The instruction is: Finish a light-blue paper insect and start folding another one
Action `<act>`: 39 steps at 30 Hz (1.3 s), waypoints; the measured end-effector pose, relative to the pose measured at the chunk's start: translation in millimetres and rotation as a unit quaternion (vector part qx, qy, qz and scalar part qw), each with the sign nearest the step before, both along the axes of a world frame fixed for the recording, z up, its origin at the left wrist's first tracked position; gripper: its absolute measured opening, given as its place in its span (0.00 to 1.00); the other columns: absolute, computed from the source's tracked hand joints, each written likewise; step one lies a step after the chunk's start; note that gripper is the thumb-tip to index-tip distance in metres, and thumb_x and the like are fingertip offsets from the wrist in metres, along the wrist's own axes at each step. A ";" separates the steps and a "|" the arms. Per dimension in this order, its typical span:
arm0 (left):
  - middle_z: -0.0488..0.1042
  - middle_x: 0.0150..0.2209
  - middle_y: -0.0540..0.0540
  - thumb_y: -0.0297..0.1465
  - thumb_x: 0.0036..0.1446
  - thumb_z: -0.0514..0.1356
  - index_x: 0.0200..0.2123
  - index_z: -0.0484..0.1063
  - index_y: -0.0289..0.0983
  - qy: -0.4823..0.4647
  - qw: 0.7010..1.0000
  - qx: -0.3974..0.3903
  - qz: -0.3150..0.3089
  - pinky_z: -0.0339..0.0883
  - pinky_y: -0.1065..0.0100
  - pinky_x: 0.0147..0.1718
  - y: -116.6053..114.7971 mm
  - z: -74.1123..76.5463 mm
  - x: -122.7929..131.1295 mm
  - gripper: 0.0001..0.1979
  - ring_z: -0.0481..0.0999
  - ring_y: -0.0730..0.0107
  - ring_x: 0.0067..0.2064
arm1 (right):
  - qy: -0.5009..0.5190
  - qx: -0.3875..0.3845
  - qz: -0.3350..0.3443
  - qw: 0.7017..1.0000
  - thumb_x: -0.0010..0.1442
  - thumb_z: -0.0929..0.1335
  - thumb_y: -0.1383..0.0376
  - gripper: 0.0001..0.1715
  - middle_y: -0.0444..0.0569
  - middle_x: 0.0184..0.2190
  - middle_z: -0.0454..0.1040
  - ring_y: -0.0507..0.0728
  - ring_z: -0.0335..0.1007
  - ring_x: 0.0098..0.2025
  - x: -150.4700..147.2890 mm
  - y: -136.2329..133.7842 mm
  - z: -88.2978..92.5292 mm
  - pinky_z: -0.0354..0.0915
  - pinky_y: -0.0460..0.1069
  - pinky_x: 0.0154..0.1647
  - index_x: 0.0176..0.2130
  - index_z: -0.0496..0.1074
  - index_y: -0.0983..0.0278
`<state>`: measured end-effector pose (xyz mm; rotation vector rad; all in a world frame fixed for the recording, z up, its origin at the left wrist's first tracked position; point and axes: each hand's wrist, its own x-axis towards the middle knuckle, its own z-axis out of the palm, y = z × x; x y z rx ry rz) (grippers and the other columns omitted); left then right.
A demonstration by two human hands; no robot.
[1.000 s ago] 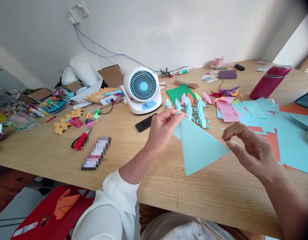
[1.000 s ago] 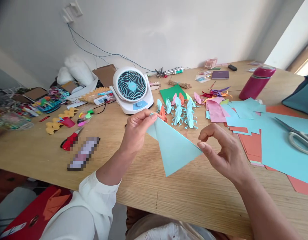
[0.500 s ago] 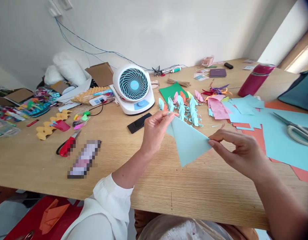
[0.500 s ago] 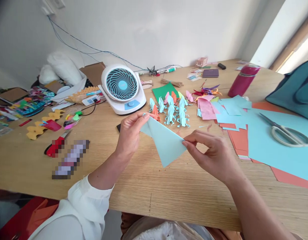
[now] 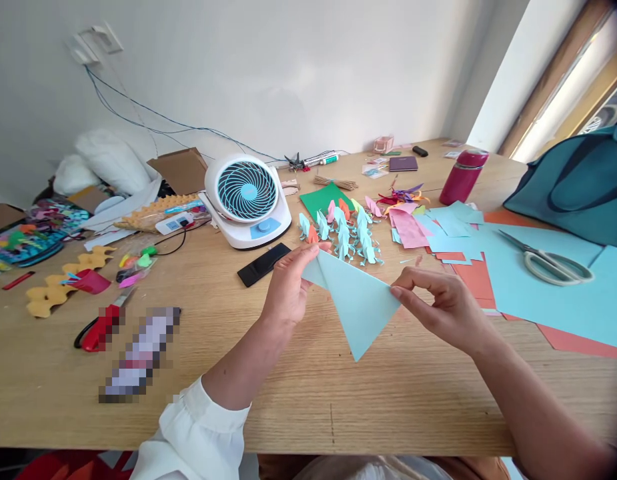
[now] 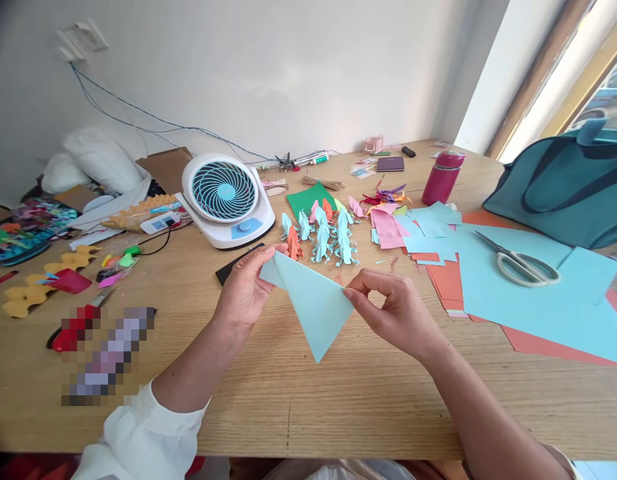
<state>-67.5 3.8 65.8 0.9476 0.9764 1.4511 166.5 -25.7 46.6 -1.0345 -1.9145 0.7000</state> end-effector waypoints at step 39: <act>0.79 0.36 0.51 0.32 0.61 0.61 0.29 0.71 0.40 0.661 0.558 0.497 0.069 0.52 0.50 0.56 -14.0 43.4 -33.6 0.07 0.73 0.66 0.39 | 0.063 0.114 -0.033 0.991 0.61 0.71 0.63 0.13 0.44 0.23 0.71 0.51 0.64 0.26 2.2 8.2 -5.2 0.59 0.48 0.29 0.26 0.70 0.62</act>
